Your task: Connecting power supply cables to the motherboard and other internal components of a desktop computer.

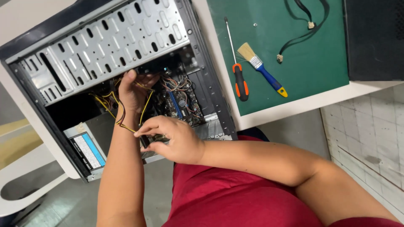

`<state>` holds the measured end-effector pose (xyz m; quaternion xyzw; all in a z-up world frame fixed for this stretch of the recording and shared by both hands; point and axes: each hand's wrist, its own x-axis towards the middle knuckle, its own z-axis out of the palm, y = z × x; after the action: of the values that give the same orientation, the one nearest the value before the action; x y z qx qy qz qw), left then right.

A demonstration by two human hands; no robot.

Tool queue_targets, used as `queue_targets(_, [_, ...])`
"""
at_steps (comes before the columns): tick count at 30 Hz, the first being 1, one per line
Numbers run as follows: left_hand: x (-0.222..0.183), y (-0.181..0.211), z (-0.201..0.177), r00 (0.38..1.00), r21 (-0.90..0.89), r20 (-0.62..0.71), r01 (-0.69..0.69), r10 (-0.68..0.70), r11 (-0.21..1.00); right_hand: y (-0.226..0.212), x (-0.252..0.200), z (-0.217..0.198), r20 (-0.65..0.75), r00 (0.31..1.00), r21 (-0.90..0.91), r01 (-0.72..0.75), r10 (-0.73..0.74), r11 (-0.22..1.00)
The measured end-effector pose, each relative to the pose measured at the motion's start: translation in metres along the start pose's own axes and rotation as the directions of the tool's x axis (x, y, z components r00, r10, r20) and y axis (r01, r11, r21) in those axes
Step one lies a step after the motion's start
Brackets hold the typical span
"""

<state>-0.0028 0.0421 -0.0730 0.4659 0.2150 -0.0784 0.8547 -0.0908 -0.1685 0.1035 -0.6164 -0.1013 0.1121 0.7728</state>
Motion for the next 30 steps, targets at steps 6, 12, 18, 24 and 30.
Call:
queue_targets(6, [0.005, -0.005, -0.008, 1.0, 0.02, 0.026, 0.011, -0.012, 1.0, -0.005, 0.003, -0.006, -0.015, 1.0, 0.082, -0.006, 0.008, 0.997])
queue_targets(12, [0.013, -0.009, -0.019, 0.999, 0.062, 0.051, 0.005, -0.008, 0.998, -0.008, 0.006, -0.006, -0.013, 1.0, 0.092, -0.018, 0.019, 0.996])
queue_targets(18, [0.016, -0.012, -0.025, 0.998, 0.072, 0.057, 0.005, -0.009, 0.997, -0.01, 0.008, -0.006, -0.016, 0.999, 0.052, -0.037, 0.038, 0.998])
queue_targets(24, [0.014, -0.006, -0.016, 0.998, 0.093, 0.012, 0.061, -0.062, 0.994, 0.0, 0.011, -0.006, -0.02, 0.992, 0.08, -0.12, 0.122, 0.99])
queue_targets(30, [0.03, -0.019, -0.03, 0.99, 0.051, -0.072, 0.126, -0.123, 0.991, 0.045, 0.022, -0.005, -0.094, 0.911, 0.351, -0.347, 0.402, 0.87])
